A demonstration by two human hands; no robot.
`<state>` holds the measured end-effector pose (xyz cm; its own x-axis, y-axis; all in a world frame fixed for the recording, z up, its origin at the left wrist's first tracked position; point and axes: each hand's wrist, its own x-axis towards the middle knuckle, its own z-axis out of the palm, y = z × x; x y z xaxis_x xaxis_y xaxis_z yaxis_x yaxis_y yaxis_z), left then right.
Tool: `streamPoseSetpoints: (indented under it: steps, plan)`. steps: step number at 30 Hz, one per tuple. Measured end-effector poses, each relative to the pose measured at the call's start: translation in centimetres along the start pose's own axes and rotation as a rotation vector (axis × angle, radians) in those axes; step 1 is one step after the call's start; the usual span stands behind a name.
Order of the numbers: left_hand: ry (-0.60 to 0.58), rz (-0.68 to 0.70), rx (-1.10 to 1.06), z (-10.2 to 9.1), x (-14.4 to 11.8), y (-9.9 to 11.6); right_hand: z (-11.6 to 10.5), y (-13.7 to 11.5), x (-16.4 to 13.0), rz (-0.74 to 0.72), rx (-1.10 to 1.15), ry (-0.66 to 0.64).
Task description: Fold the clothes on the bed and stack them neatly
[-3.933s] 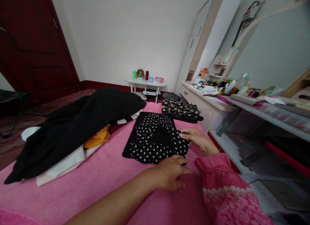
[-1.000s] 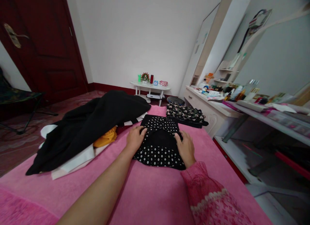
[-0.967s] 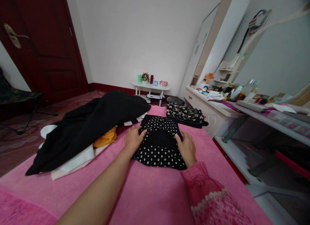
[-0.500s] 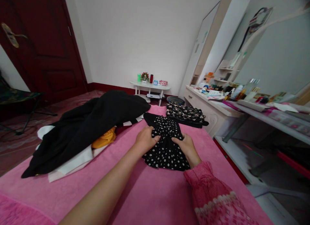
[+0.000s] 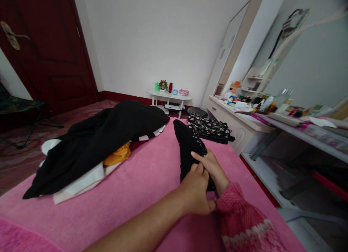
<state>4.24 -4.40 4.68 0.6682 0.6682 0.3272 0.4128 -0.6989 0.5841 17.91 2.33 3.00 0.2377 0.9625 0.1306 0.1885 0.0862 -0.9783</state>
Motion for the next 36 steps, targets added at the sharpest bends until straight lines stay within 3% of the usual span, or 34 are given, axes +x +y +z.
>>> streamPoseSetpoints:
  steps: [3, 5, 8, 9, 11, 14, 17, 20, 23, 26, 28, 30, 34, 36]
  plan:
    - [-0.003, 0.054, -0.183, -0.2, 0.8, -0.6, -0.3, 0.1, -0.3, 0.106, 0.11, -0.025]
    - [0.075, -0.016, -0.44, -0.8, 1.6, -2.4, -0.3, 0.3, -0.5, 0.123, 0.153, 0.007]
    - [0.463, -0.261, -0.631, -2.2, 2.0, -6.9, 0.1, 0.4, -0.7, 0.107, 0.17, 0.129]
    - [0.602, -0.325, -0.566, -2.7, 1.8, -8.6, 0.2, 0.3, -0.8, 0.083, 0.167, 0.159]
    - [0.712, -0.444, -0.364, -3.4, 1.2, -11.7, 0.4, -0.1, -0.6, 0.004, 0.132, 0.2]
    - [0.654, -0.551, -0.182, -3.5, 0.4, -14.0, -0.3, -1.4, 0.7, -0.151, -0.044, 0.229]
    - [0.555, -0.479, -0.137, -2.7, 0.5, -13.6, -2.6, -3.5, 4.1, -0.325, -0.368, 0.263]
    - [0.491, -0.454, -0.135, -2.0, 1.1, -12.9, -6.1, -6.1, 9.3, -0.472, -0.772, 0.331]
    - [0.497, -0.497, -0.127, -1.7, 1.4, -13.0, -9.9, -8.5, 15.3, -0.619, -1.037, 0.366]
    - [0.483, -0.509, -0.092, -1.5, 1.6, -13.3, -12.7, -8.8, 20.2, -0.692, -1.212, 0.288]
    - [0.465, -0.507, -0.056, -1.5, 1.6, -13.2, -13.3, -7.3, 22.1, -0.629, -1.387, 0.256]
    - [0.448, -0.508, -0.026, -1.5, 1.7, -13.0, -12.6, -4.5, 22.7, -0.469, -1.573, 0.249]
    - [0.407, -0.512, 0.001, -1.8, 1.9, -12.7, -7.9, 1.5, 21.6, -0.113, -1.652, 0.037]
    - [0.396, -0.507, 0.009, -1.8, 1.9, -12.6, -5.4, 3.0, 21.0, -0.027, -1.581, 0.03]
